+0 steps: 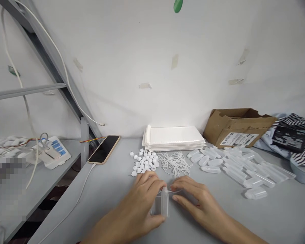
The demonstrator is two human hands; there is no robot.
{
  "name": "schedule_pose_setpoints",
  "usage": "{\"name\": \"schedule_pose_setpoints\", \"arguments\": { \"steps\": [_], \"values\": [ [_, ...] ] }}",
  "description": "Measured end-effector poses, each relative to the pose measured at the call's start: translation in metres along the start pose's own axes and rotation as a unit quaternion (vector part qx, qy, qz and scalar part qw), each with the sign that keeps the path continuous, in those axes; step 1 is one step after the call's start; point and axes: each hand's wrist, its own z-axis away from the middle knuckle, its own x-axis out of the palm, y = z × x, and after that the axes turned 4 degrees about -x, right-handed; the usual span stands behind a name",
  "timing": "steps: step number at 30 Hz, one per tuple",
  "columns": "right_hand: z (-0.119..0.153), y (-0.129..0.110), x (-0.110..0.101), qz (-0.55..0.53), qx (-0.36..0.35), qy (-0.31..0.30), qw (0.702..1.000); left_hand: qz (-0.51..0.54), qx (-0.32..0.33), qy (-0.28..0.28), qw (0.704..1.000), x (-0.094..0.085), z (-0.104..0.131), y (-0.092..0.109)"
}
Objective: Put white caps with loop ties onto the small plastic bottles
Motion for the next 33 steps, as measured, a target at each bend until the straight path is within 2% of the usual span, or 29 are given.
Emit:
{"name": "schedule_pose_setpoints", "arguments": {
  "steps": [7, 15, 21, 29, 33],
  "values": [
    [-0.024, 0.001, 0.008, 0.159, -0.134, 0.003, 0.978, -0.016, -0.015, 0.038, 0.999, 0.004, -0.003, -0.009],
    [-0.018, 0.006, 0.014, 0.196, -0.109, -0.036, 0.974, -0.006, -0.036, 0.002, 0.999, 0.004, 0.0, -0.01],
    [-0.014, 0.008, 0.021, 0.215, -0.141, -0.018, 0.966, -0.012, -0.04, -0.035, 0.999, 0.001, 0.0, -0.007],
    [-0.011, 0.008, 0.025, 0.222, -0.165, -0.014, 0.961, -0.048, -0.011, -0.019, 0.999, 0.001, 0.007, -0.016],
    [-0.01, 0.007, 0.027, 0.232, -0.17, -0.013, 0.958, -0.065, -0.013, -0.032, 0.997, 0.002, 0.008, -0.016]
  ]
}}
